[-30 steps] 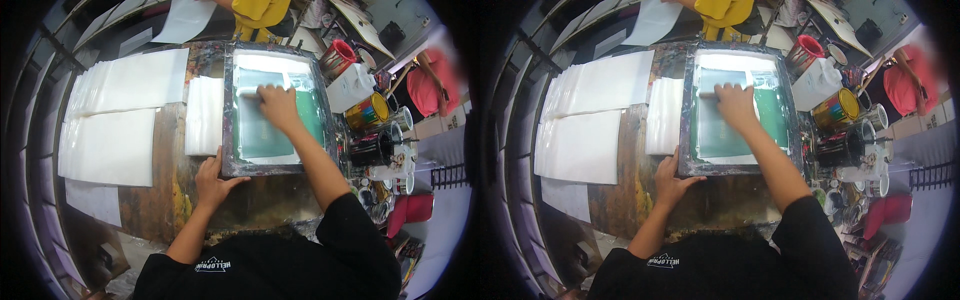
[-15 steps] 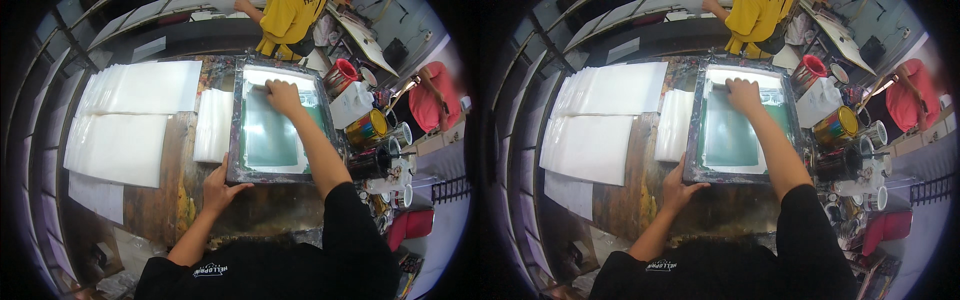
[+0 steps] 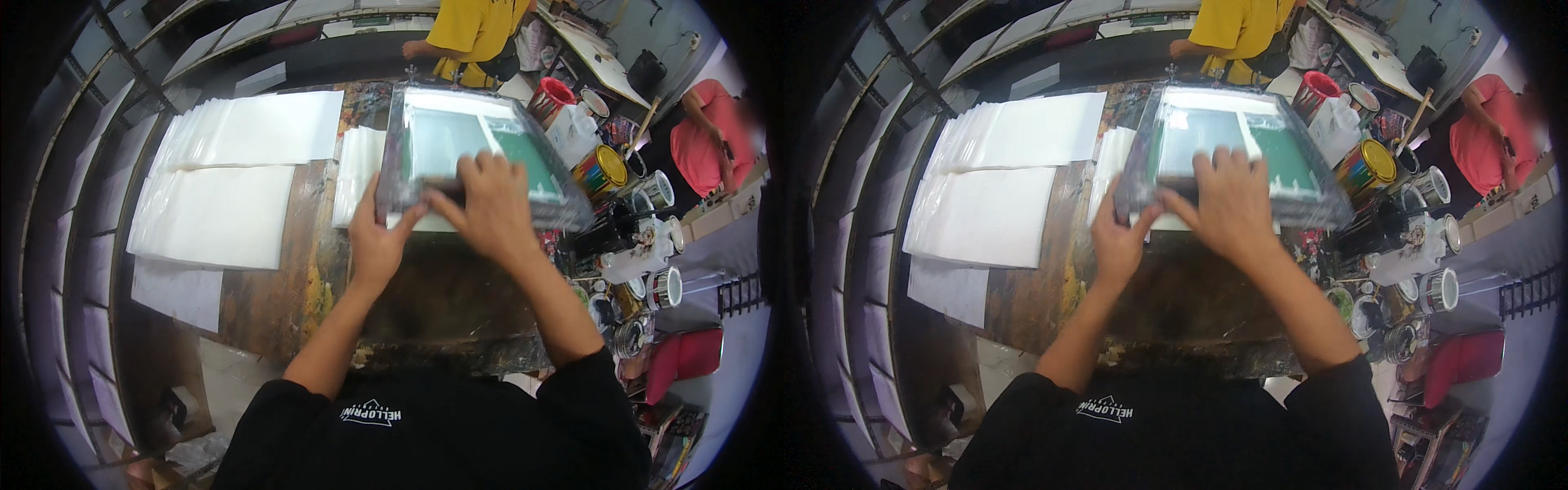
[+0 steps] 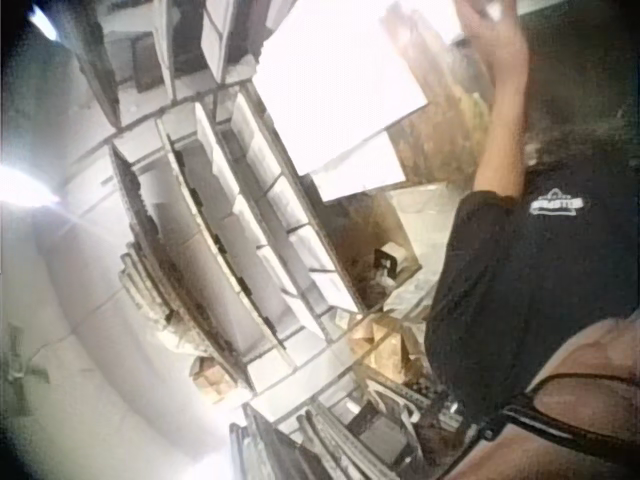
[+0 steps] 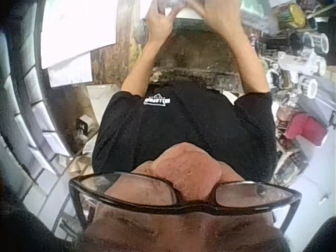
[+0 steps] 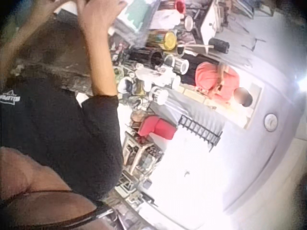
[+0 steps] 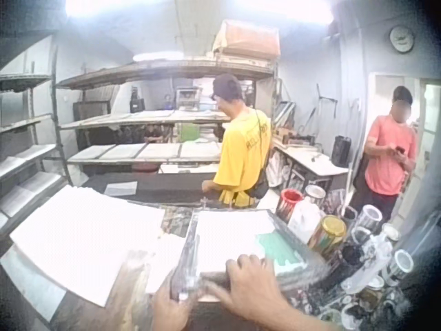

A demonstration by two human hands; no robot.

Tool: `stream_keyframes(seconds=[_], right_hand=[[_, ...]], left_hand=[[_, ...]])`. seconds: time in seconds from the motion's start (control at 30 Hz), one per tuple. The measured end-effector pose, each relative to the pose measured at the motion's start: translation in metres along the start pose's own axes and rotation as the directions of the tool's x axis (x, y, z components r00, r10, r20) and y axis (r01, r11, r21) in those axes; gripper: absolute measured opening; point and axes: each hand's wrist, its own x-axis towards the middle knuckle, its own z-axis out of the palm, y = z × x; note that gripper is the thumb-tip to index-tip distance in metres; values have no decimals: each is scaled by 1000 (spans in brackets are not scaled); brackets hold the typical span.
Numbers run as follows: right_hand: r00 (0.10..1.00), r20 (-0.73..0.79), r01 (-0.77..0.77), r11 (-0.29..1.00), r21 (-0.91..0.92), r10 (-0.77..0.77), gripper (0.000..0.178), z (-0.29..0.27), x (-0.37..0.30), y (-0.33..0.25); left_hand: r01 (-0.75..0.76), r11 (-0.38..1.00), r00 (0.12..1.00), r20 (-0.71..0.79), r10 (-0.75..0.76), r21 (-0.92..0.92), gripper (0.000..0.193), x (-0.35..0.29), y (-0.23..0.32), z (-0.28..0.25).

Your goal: The person repeatedly places white sheets under a screen printing frame, uses a squeegee to pull ink across the screen, then lifts the frame and removes the printed sheet. The process is repeated continuously with assistance from a coworker who stacks finished sheets.

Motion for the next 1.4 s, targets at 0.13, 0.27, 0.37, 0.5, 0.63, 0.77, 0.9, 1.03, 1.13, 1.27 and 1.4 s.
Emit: stream_keyframes(seconds=[0.13, 0.27, 0.37, 0.5, 0.63, 0.77, 0.9, 1.03, 1.13, 1.27, 1.4], right_hand=[[968, -243, 34, 994, -105, -59, 57, -16, 71, 21], [956, -293, 13, 1000, -4, -14, 62, -26, 106, 30], [973, -233, 1, 1000, -22, -6, 71, -28, 123, 42], [983, -184, 3, 999, -35, -10, 77, -32, 135, 47], [994, -103, -32, 999, 41, 36, 84, -47, 145, 44], [989, -150, 7, 999, -48, -14, 74, -31, 142, 52], [981, -167, 93, 993, -66, -103, 75, -32, 144, 56], [981, -193, 13, 1000, -16, -16, 77, -23, 145, 61], [997, 32, -74, 990, 118, 71, 87, -56, 154, 40], [990, 99, -108, 993, 37, 104, 87, -59, 163, 50], [988, 101, -118, 993, 17, 116, 89, -58, 178, 50]], left_hand=[[-203, 975, 979, -56, 199, -90, 66, 49, 11, 2], [-57, 796, 995, -26, 91, 603, 35, 36, -31, -46], [-69, 591, 997, 43, 58, 804, 26, 9, -51, -50], [-98, 518, 995, 81, 57, 849, 21, 7, -61, -46], [-115, 484, 993, 95, 65, 867, 16, 10, -58, -40], [-68, 713, 996, 12, 84, 698, 14, 26, -49, -21], [106, 872, 989, -138, -44, 478, 21, 72, -20, -19], [152, 845, 973, -228, -37, 513, 23, 102, -46, -95], [143, 590, 945, -287, 157, 794, 32, 111, -78, -189], [-52, 612, 919, -202, 337, 789, 58, 90, -53, -76], [-533, 595, 784, 615, 82, 601, 52, 13, -67, 58]])
